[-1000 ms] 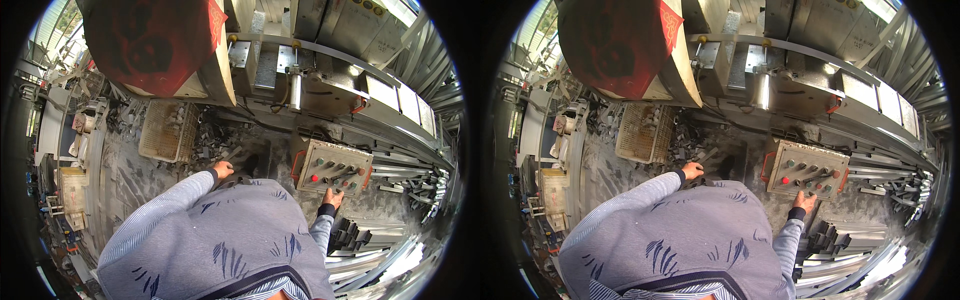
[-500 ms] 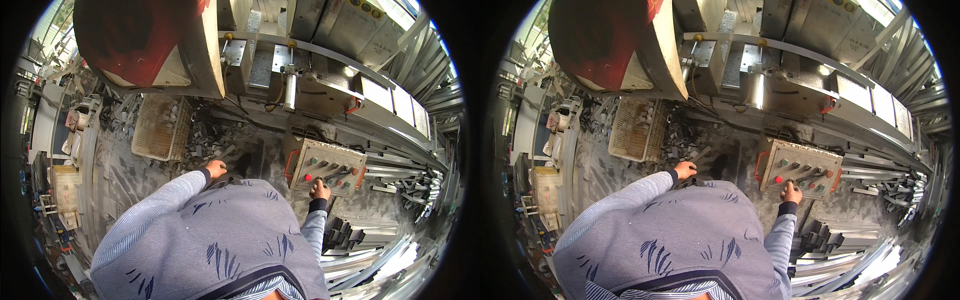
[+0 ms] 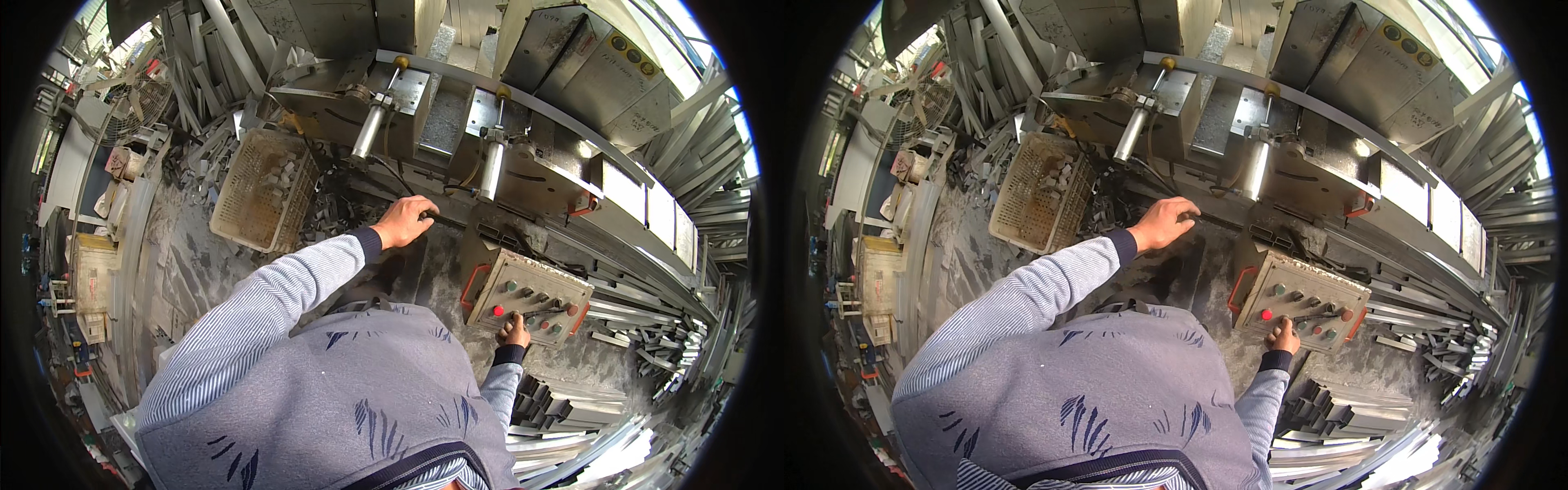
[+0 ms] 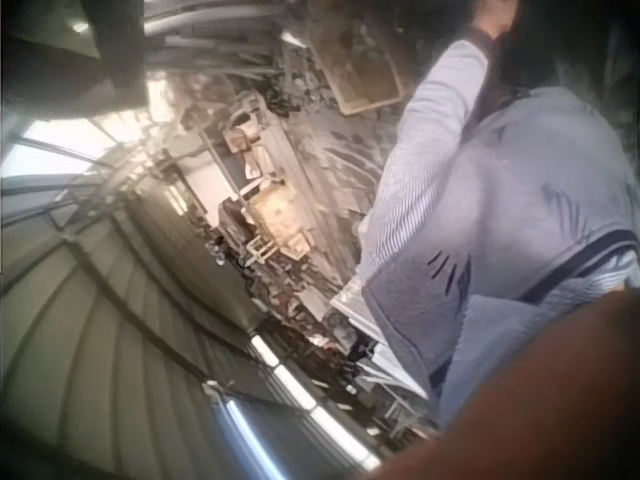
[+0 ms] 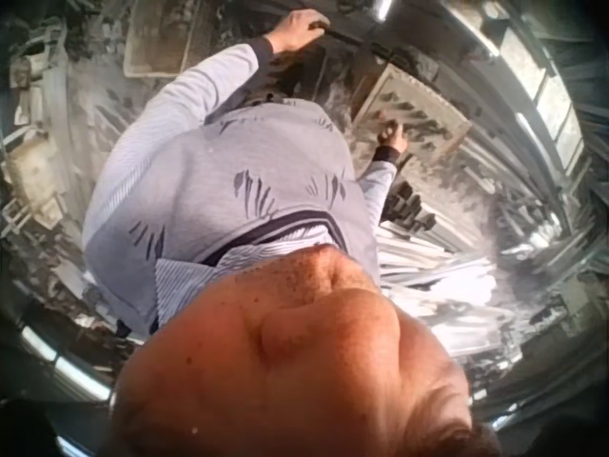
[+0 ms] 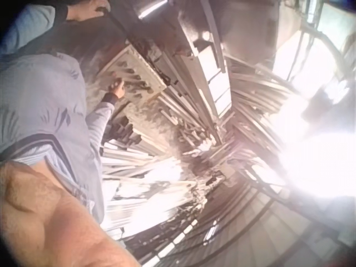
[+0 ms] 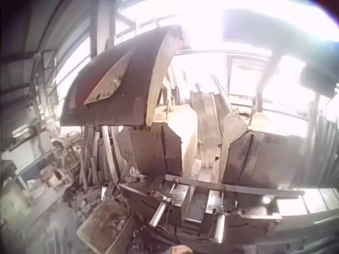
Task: The person operates a metal cutting machine in a workshop. They repeatedly place metal profiles into the machine, press buttons on the control panel to cut, and remove the cut pieces.
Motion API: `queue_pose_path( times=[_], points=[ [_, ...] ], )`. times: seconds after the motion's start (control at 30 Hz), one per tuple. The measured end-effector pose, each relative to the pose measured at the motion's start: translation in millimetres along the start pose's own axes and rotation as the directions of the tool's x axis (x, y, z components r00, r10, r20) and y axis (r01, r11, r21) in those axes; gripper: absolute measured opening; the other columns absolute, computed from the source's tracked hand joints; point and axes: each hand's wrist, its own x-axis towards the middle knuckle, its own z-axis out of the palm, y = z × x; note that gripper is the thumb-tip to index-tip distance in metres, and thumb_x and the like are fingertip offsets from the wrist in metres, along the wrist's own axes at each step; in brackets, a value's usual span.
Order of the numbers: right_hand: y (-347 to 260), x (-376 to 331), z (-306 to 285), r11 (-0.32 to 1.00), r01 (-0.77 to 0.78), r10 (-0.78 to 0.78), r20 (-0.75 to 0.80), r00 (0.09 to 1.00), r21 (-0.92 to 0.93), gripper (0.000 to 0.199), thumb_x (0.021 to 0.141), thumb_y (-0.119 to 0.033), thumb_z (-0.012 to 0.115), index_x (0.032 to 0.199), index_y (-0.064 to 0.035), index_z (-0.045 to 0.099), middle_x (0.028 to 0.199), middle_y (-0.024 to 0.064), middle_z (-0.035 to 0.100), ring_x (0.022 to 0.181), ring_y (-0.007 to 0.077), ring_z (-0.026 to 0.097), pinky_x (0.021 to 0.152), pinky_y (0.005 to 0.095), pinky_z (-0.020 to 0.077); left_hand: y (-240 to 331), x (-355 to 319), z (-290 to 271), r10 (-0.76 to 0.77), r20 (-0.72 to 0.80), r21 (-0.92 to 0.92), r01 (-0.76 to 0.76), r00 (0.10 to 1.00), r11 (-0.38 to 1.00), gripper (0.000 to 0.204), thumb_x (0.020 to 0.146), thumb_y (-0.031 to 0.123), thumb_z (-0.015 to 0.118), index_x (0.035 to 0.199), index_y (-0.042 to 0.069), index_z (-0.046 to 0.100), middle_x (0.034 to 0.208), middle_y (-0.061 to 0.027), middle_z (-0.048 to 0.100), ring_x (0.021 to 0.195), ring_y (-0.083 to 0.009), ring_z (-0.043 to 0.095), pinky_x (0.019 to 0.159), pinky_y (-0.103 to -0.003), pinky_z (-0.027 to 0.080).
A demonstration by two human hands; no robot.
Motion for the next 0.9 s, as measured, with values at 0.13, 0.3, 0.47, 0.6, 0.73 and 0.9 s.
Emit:
queue_pose_path(
  times=[0.13, 0.3, 0.47, 0.6, 0.73, 0.9],
  points=[
    [-1.5, 1.3, -0.1, 1.000, -0.011, 0.010, -0.013, 1.000, -0.029, 0.015, 0.083, -0.023, 0.060, 0.076, -0.0114, 0.055, 0.052, -0.0048, 0.035, 0.037, 0.0087, 0.027, 0.035, 0.0242, 0.0218, 25.2, 86.3, -43.7, 0.274, -0.255, 0.211, -0.223, 0.927, 0.952, 0.024, 0.078, 0.011, 0.063, 0.101, 0.006, 0.061, 0.105, -0.0107, 0.061, 0.098, -0.0280, 0.058, 0.085, -0.037, 0.047],
    [-4.4, -0.5, 3.5, 0.998, -0.048, 0.046, -0.069, 0.997, -0.032, 0.015, 0.083, -0.024, 0.061, 0.075, -0.0128, 0.054, 0.050, -0.0055, 0.033, 0.037, 0.0091, 0.029, 0.034, 0.0244, 0.0234, 12.8, 192.9, -80.4, 0.283, -0.313, 0.413, -0.139, 0.907, 0.900, 0.041, 0.076, 0.011, 0.063, 0.116, 0.007, 0.053, 0.126, -0.0147, 0.049, 0.116, -0.0323, 0.047, 0.098, -0.038, 0.039],
    [-5.3, -2.5, 6.5, 0.987, -0.156, 0.151, -0.117, 0.982, -0.041, 0.019, 0.079, -0.035, 0.060, 0.075, -0.0165, 0.055, 0.050, -0.0049, 0.034, 0.037, 0.0117, 0.030, 0.036, 0.0266, 0.0265, -8.8, 278.8, -86.1, 0.319, -0.215, 0.584, -0.140, 0.923, 0.800, 0.045, 0.075, 0.006, 0.058, 0.119, 0.005, 0.051, 0.126, -0.0121, 0.047, 0.118, -0.0294, 0.044, 0.101, -0.037, 0.036],
    [-5.4, -1.2, 7.9, 0.982, -0.186, 0.179, -0.165, 0.970, -0.025, 0.017, 0.080, -0.035, 0.056, 0.079, -0.0183, 0.056, 0.052, -0.0057, 0.034, 0.040, 0.0115, 0.032, 0.039, 0.0292, 0.0288, -23.4, 330.0, -74.8, 0.326, -0.147, 0.710, -0.130, 0.934, 0.693, 0.037, 0.078, 0.010, 0.053, 0.115, 0.006, 0.054, 0.117, -0.0116, 0.053, 0.113, -0.0267, 0.049, 0.096, -0.038, 0.036],
    [-6.9, -2.0, 9.5, 0.973, -0.221, 0.227, -0.118, 0.967, 0.061, 0.015, 0.081, -0.033, 0.057, 0.077, -0.0193, 0.054, 0.052, -0.0069, 0.035, 0.041, 0.0107, 0.033, 0.042, 0.0294, 0.0297, -40.2, 361.9, -76.7, 0.195, -0.063, 0.740, -0.086, 0.979, 0.667, 0.029, 0.080, 0.013, 0.052, 0.108, 0.006, 0.057, 0.109, -0.0117, 0.060, 0.106, -0.0273, 0.056, 0.091, -0.039, 0.040],
    [-7.2, -5.6, 9.8, 0.971, -0.218, 0.230, -0.141, 0.963, 0.094, 0.007, 0.082, -0.027, 0.058, 0.083, -0.0202, 0.058, 0.053, -0.0076, 0.038, 0.041, 0.0099, 0.034, 0.042, 0.0276, 0.0333, -53.6, 375.3, -85.6, 0.219, -0.037, 0.726, -0.125, 0.975, 0.677, 0.016, 0.080, 0.014, 0.054, 0.093, 0.007, 0.062, 0.095, -0.0119, 0.065, 0.092, -0.0271, 0.063, 0.076, -0.038, 0.047]
  ],
)
